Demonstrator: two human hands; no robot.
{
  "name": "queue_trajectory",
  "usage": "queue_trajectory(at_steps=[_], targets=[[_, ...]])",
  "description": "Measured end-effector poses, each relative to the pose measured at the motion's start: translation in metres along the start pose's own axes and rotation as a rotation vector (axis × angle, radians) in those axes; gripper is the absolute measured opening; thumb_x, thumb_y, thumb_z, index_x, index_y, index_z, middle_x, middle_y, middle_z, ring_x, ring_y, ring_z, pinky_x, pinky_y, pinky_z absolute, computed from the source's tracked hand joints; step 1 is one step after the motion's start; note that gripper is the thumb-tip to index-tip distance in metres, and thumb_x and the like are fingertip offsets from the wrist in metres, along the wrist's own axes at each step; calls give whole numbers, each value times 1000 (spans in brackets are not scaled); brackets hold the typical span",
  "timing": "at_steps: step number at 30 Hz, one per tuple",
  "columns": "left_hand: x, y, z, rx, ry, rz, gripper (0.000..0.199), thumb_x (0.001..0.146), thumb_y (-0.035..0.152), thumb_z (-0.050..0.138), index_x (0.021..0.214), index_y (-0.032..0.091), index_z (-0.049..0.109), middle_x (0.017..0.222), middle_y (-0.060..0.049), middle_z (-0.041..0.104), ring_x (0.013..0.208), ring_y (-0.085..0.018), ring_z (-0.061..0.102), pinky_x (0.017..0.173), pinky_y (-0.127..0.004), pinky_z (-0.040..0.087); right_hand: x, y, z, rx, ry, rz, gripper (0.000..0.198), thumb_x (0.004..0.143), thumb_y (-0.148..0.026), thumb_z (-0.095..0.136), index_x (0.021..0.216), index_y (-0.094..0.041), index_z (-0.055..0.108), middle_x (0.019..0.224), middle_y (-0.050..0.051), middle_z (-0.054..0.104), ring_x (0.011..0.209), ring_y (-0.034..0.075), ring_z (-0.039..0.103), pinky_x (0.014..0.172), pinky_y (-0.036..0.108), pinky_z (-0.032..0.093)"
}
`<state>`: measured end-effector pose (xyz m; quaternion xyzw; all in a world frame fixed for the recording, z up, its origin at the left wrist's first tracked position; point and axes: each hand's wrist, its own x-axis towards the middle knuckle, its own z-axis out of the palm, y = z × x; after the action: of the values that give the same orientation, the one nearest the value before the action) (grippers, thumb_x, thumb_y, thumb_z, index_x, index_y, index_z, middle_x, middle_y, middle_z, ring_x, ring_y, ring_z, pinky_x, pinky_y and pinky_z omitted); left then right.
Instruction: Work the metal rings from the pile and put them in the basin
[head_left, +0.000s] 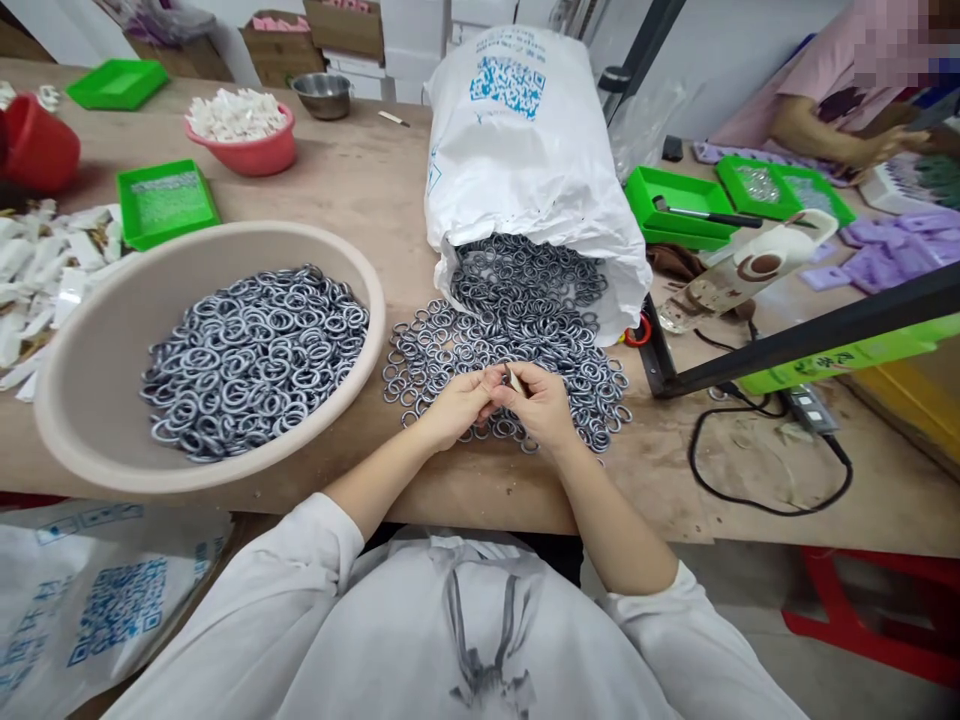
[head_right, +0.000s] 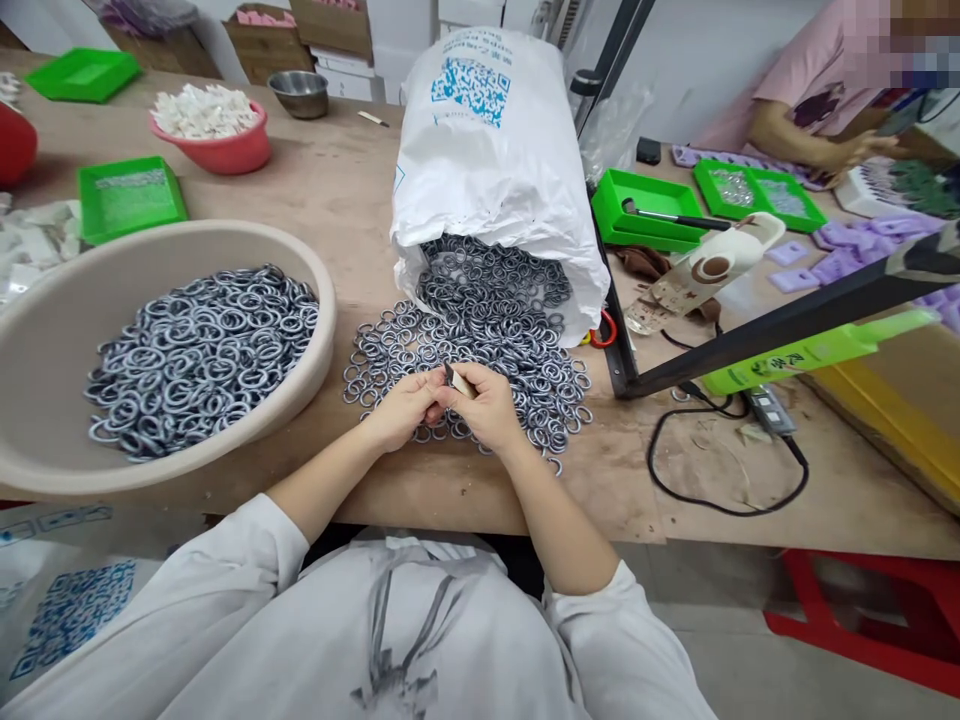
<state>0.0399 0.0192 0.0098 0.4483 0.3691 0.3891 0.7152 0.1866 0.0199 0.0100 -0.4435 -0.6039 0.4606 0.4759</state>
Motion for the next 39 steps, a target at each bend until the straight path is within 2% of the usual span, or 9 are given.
queue_trajectory(at_steps=[6, 10, 13, 15, 18, 21, 24, 36, 39], targets=[[0, 0, 1, -43, 8, -37, 58, 72, 75, 64, 73, 17, 53, 53, 4, 49, 45, -7, 42, 43, -20, 35, -5, 0, 2, -87, 162, -17, 42, 70, -57, 78, 92, -21, 74, 73, 1, 65, 66, 17, 58, 64, 31, 47], [-2, 2, 4, -25, 12, 34, 54, 74, 69, 66, 70, 18, 50, 55, 4, 48, 49, -7, 43, 46, -20, 37, -2, 2, 1, 37, 96, 62, 45, 71, -63, 76, 89, -22, 72, 67, 0, 63, 58, 17, 57, 58, 31, 46], [-2, 3, 5, -94, -2, 40, 51, 77, 64, 67, 68, 18, 47, 53, 6, 44, 48, -7, 40, 46, -20, 36, 1, 2, -3, 26, 116, 63, 47, 79, -68, 65, 89, -22, 70, 69, 1, 62, 61, 16, 55, 58, 29, 43], [-3, 4, 5, -160, -1, 29, 49, 79, 61, 67, 68, 19, 45, 53, 6, 43, 47, -6, 39, 47, -20, 37, 0, 1, -6, -96, 103, 27, 50, 85, -70, 56, 91, -22, 69, 70, 1, 61, 62, 16, 53, 59, 29, 40], [-4, 6, 7, -222, 37, -5, 47, 79, 59, 68, 69, 19, 45, 53, 6, 42, 46, -6, 38, 47, -20, 35, -6, -5, -9, -420, 20, -93, 53, 90, -70, 47, 91, -21, 66, 69, 2, 60, 62, 16, 51, 60, 29, 36], [-4, 5, 8, -251, 64, -26, 48, 76, 59, 71, 70, 19, 44, 51, 7, 42, 45, -6, 37, 45, -20, 34, -12, -13, -8, -695, -4, -215, 54, 94, -67, 38, 77, -21, 60, 66, 3, 57, 62, 16, 49, 60, 29, 32], [-4, 3, 8, -274, 71, -23, 49, 75, 58, 73, 71, 20, 43, 50, 8, 40, 43, -6, 35, 43, -19, 32, -15, -17, -5, -811, -33, -280, 55, 98, -62, 31, 67, -21, 51, 64, 3, 56, 61, 15, 48, 59, 30, 27], [-5, 2, 5, -242, 23, -14, 49, 77, 58, 70, 71, 20, 41, 51, 8, 38, 43, -6, 34, 44, -20, 32, -16, -18, -3, -803, -43, -262, 51, 99, -56, 33, 64, -22, 47, 62, 2, 54, 60, 15, 47, 59, 29, 26], [-7, 4, 5, -207, -26, -22, 49, 78, 60, 69, 68, 20, 43, 49, 8, 36, 43, -6, 34, 46, -21, 34, -7, -11, -9, -744, -4, -154, 49, 98, -56, 36, 63, -22, 43, 59, 0, 49, 58, 14, 44, 59, 29, 25]])
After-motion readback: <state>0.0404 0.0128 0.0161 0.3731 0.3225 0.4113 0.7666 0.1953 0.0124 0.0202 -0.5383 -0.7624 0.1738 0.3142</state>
